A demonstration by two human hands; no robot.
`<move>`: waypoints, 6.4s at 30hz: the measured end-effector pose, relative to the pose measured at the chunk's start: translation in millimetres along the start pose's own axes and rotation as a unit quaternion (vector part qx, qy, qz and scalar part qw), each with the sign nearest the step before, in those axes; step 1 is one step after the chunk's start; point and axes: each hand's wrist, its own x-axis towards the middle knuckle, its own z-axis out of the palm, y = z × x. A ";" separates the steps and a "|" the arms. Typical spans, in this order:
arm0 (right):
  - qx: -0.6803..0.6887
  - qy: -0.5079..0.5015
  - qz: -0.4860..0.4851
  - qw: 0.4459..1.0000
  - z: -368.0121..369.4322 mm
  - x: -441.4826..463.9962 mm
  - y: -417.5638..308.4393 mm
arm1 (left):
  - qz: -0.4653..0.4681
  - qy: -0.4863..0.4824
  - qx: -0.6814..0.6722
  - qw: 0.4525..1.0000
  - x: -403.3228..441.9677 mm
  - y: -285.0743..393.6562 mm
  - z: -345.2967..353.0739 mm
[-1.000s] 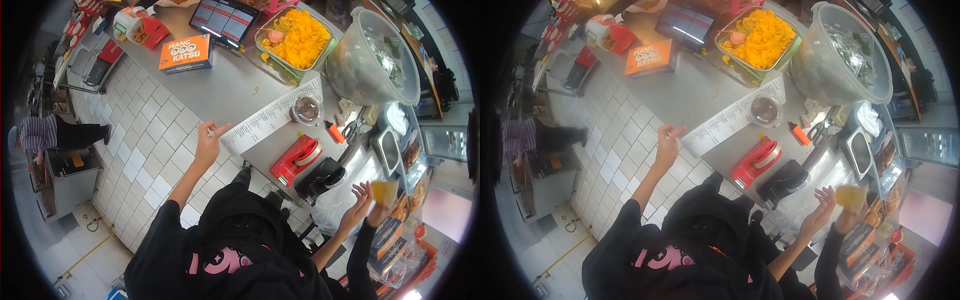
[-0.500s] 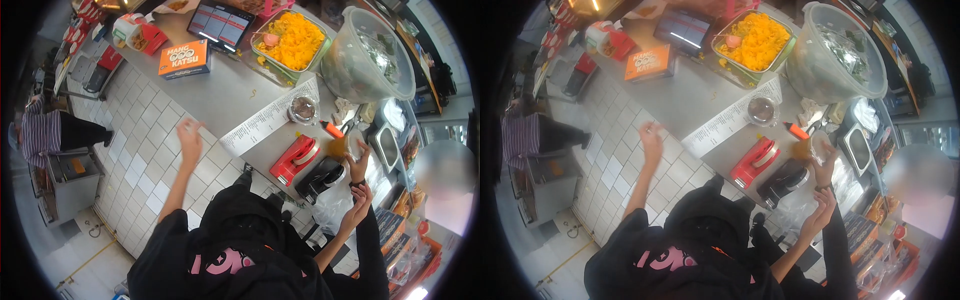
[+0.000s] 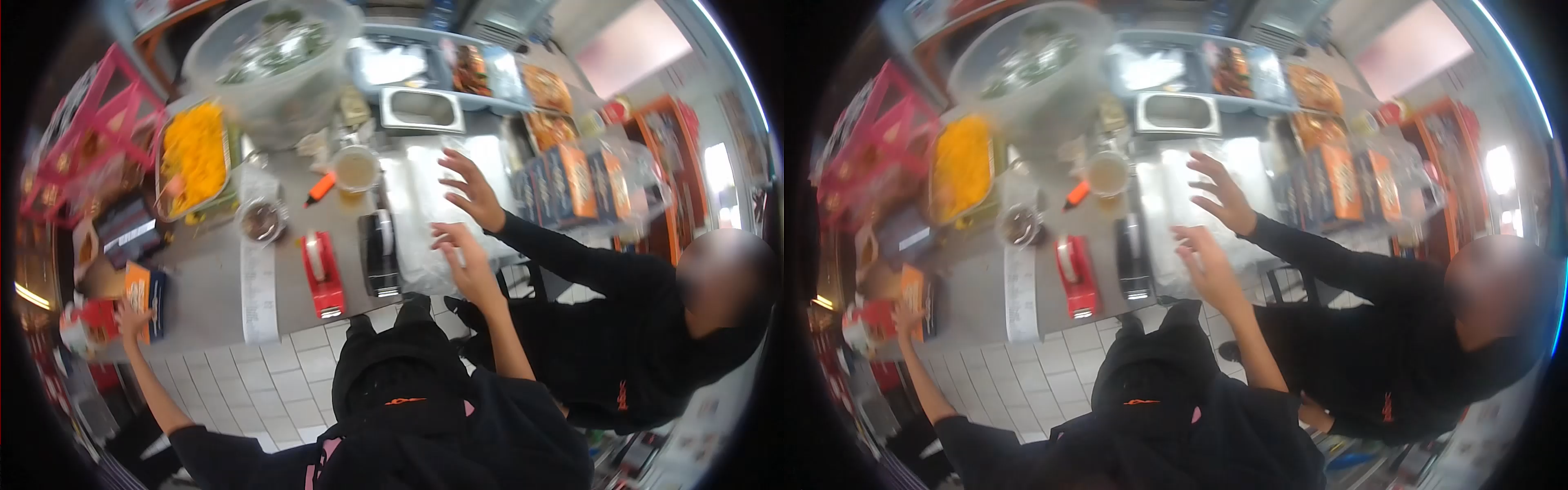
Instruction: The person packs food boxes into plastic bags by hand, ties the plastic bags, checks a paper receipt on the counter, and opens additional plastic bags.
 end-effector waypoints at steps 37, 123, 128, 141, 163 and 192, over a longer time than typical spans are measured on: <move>0.137 0.208 0.166 0.954 -485.6 -103.0 48.4 | 0.609 -0.123 -0.562 0.546 -259.7 884.6 -412.7; -0.362 -0.216 -0.328 0.845 2.5 443.9 188.1 | -0.234 -0.140 -0.880 0.389 -285.7 582.9 -191.1; -0.188 -0.126 -0.296 0.928 -17.2 437.4 159.7 | -0.276 -0.178 -0.868 0.372 -291.1 578.2 -183.7; -0.539 -0.181 -0.334 0.752 10.5 425.5 174.1 | -0.221 -0.098 -0.916 0.319 -310.8 558.3 -165.4; 0.140 0.052 -0.163 0.975 -61.8 325.2 85.3 | -0.170 -0.116 -0.934 0.293 -259.2 549.0 -221.8; -0.177 -0.004 -0.318 0.932 -11.3 238.8 143.8 | -0.218 -0.184 -0.927 0.243 -255.5 626.4 -195.3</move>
